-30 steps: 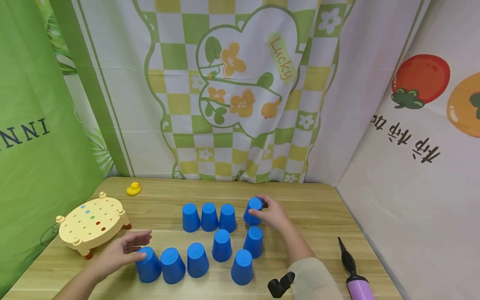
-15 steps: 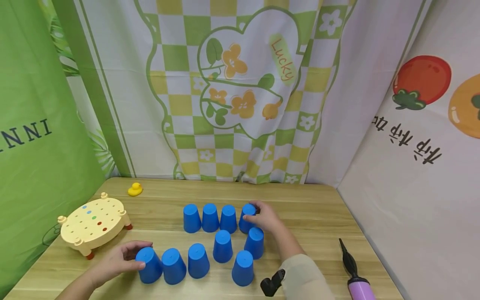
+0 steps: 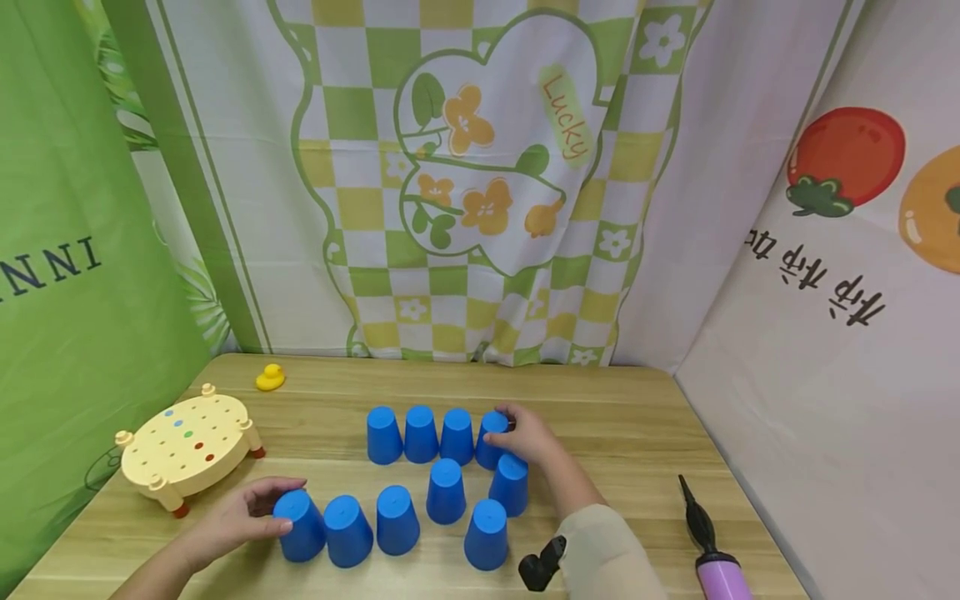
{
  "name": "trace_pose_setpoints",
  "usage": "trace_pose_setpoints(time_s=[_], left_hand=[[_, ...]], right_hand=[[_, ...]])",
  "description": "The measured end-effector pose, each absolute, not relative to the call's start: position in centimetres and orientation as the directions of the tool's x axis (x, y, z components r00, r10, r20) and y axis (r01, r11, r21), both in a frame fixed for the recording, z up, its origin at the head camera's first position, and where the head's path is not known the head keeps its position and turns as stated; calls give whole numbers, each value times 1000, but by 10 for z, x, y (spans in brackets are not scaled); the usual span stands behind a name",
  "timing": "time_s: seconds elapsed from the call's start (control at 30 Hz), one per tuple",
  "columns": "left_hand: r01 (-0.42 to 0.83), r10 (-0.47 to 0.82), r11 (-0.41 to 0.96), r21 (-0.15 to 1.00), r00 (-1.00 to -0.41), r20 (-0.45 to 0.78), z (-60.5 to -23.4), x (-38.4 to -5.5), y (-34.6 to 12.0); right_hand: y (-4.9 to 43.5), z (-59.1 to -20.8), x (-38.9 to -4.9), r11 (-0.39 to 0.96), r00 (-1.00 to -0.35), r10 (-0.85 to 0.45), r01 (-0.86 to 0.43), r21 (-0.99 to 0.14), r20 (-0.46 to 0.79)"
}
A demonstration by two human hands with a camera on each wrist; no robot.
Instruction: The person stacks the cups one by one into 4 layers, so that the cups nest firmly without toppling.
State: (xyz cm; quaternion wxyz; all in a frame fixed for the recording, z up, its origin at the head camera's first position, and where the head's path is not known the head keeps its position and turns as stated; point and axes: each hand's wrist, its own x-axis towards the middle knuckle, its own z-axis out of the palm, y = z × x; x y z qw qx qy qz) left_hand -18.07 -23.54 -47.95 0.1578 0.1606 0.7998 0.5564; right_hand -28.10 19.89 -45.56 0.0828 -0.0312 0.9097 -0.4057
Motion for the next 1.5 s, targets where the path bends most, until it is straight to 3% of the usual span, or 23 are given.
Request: trace_pose_setpoints(time_s=[0.4,0.73,1.1,1.5], left_hand=[[121,444,364,923,-894,-58,-479,-181,-238],[127,450,362,923,-891,-54,-477,-181,-236],[80,255,418,905,-966,-32,-475,-189,-233],[18,122,444,896,-992,-40,-455,-217,-207]], right_hand=[[207,-453,-274,636,-982,-144,2,-772,-122],[223,-445,-258,612,-985,-172,-81,-787,-31],[234,-451,-236,608,-987,-164,-106,-787,6],[238,-461,-218,574,-985,-168,-69,-816,-35]])
